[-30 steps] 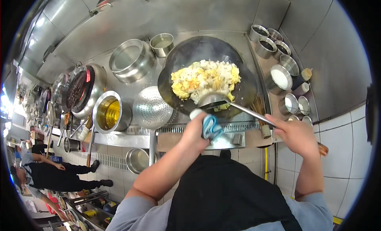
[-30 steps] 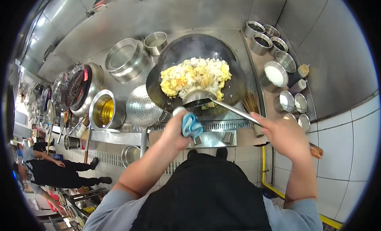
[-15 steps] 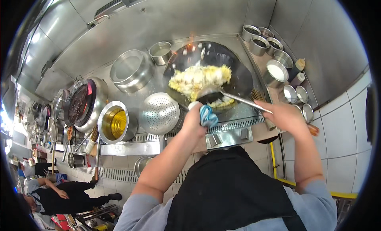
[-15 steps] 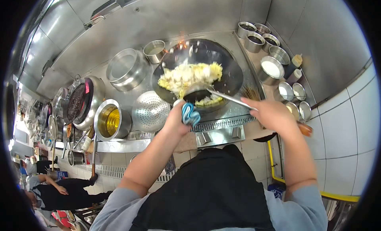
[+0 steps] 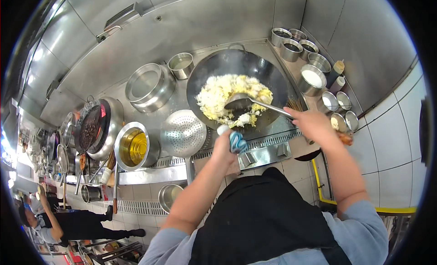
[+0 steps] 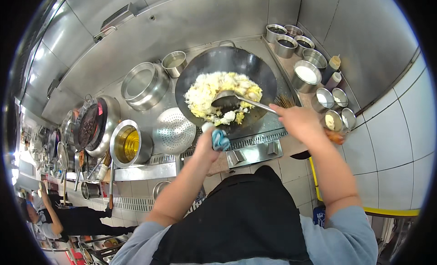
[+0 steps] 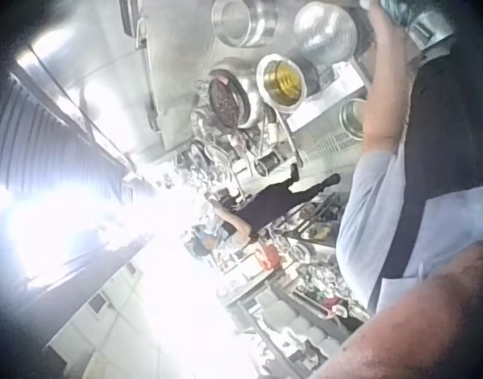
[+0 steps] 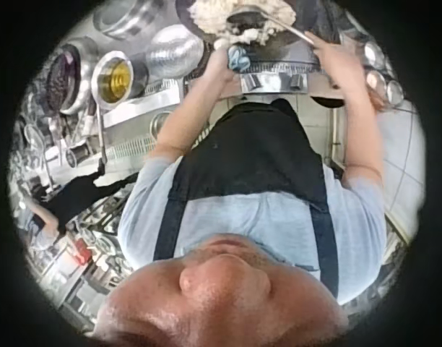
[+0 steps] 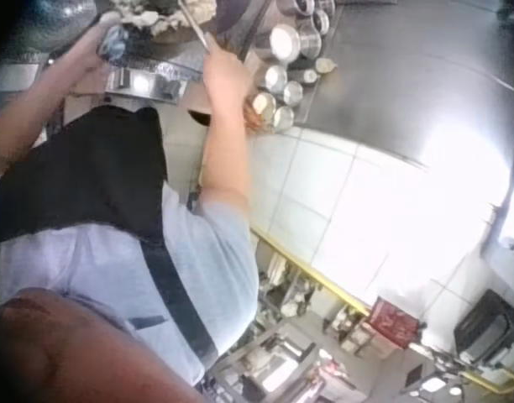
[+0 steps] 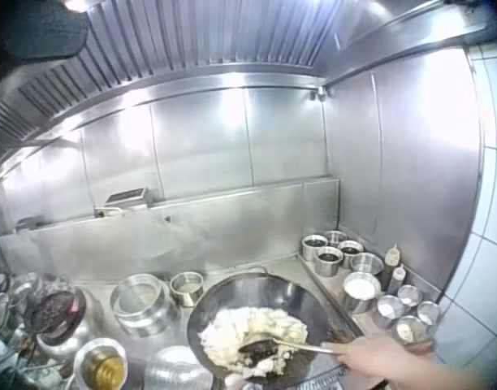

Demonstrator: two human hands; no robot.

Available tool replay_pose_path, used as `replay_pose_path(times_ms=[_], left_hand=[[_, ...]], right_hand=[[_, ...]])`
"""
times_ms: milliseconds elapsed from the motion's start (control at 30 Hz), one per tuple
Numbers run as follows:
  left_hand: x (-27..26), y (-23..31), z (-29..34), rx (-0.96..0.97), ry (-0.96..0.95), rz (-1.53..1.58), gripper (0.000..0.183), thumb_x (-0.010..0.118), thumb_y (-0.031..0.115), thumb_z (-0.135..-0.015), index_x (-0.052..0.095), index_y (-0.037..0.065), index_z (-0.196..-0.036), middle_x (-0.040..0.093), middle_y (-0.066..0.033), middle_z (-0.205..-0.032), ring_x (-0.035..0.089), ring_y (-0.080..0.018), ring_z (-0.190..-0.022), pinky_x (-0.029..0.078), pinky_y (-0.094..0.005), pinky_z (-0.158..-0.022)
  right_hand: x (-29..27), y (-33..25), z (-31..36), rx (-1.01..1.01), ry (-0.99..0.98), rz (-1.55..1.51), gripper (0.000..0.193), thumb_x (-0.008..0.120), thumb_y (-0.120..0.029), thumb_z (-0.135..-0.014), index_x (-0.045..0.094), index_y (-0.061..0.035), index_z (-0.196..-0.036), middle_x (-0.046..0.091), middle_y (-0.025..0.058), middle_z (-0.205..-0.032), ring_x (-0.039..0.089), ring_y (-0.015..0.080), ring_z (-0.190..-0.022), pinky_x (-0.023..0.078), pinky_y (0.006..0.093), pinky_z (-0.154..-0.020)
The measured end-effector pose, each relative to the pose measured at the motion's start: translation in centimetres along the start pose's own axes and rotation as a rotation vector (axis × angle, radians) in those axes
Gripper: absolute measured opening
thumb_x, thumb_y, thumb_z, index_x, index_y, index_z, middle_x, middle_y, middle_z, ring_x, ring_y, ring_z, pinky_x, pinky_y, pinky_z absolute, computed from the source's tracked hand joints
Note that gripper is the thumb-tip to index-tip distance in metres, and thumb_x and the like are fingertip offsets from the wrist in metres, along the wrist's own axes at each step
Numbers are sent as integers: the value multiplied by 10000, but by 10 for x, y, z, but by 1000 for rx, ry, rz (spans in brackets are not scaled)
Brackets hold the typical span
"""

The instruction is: The person cooks fried rice by adding rice into a wok with eggs, stir-frying with a ladle, adding chopped cabbage and liquid seasoning from a bottle, and tossing the mixture.

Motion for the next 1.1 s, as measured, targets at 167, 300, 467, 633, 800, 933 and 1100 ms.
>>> replay_pose_path(times_ms=[167, 300, 467, 633, 800, 933, 1100], left_hand=[[-81, -80, -3, -38, 62, -217, 157, 456, 123, -948, 535, 80, -1076, 614, -93, -837, 642, -258, -681, 549, -435, -572], [-2, 10, 31, -33, 35, 38, 174, 489, 245, -970, 578, 99, -938, 621, -69, -768, 636, -238, -661, 536, -420, -556], [-13, -20, -38, -15, -70, -155, 237, 474, 303, -976, 569, 90, -937, 602, -56, -738, 624, -236, -629, 544, -432, -547], [-40, -49, 14, 37, 53, -302, 216, 469, 264, -972, 568, 84, -1040, 640, -71, -845, 650, -203, -690, 560, -383, -589], [19, 27, -14, -20, -65, 37, 241, 473, 313, -977, 569, 99, -923, 603, -58, -750, 602, -215, -601, 527, -360, -539], [-31, -38, -38, -34, -52, -110, 201, 467, 260, -968, 562, 84, -957, 625, -76, -798, 622, -238, -618, 544, -420, -544], [-23, -21, 41, -42, 73, -116, 142, 471, 193, -964, 543, 86, -1023, 605, -86, -836, 637, -232, -692, 559, -430, -577]], right_hand=[[20, -11, 10, -117, 42, 89, 533, 521, -144, -916, 430, -252, -1430, 654, 154, -805, 657, 322, -724, 515, 442, -650], [-38, -10, 14, -90, -134, -28, 480, 561, -199, -920, 482, -239, -1392, 655, 126, -821, 653, 328, -733, 508, 449, -646], [41, 4, -41, -5, 163, 3, 585, 486, -64, -886, 419, -251, -1436, 651, 169, -824, 656, 342, -747, 523, 459, -671], [9, -1, -2, -60, 6, 8, 591, 485, -79, -886, 400, -247, -1447, 652, 185, -853, 654, 353, -796, 526, 461, -705], [-1, -6, -8, -53, -39, -108, 499, 500, -197, -948, 409, -234, -1438, 651, 172, -874, 646, 349, -814, 511, 461, -729], [42, -14, -31, 36, 98, -17, 503, 469, -169, -955, 398, -243, -1448, 654, 152, -853, 652, 336, -807, 504, 459, -709], [12, -4, 14, -117, -68, -113, 505, 544, -192, -929, 446, -313, -1410, 644, 178, -858, 645, 344, -822, 506, 458, -727]])
Point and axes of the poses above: each hand's wrist, its own z-axis away from the middle knuckle, its own x-axis out of the palm, y = z × x, the point moved 7 cm from there along -z, towards the middle knuckle
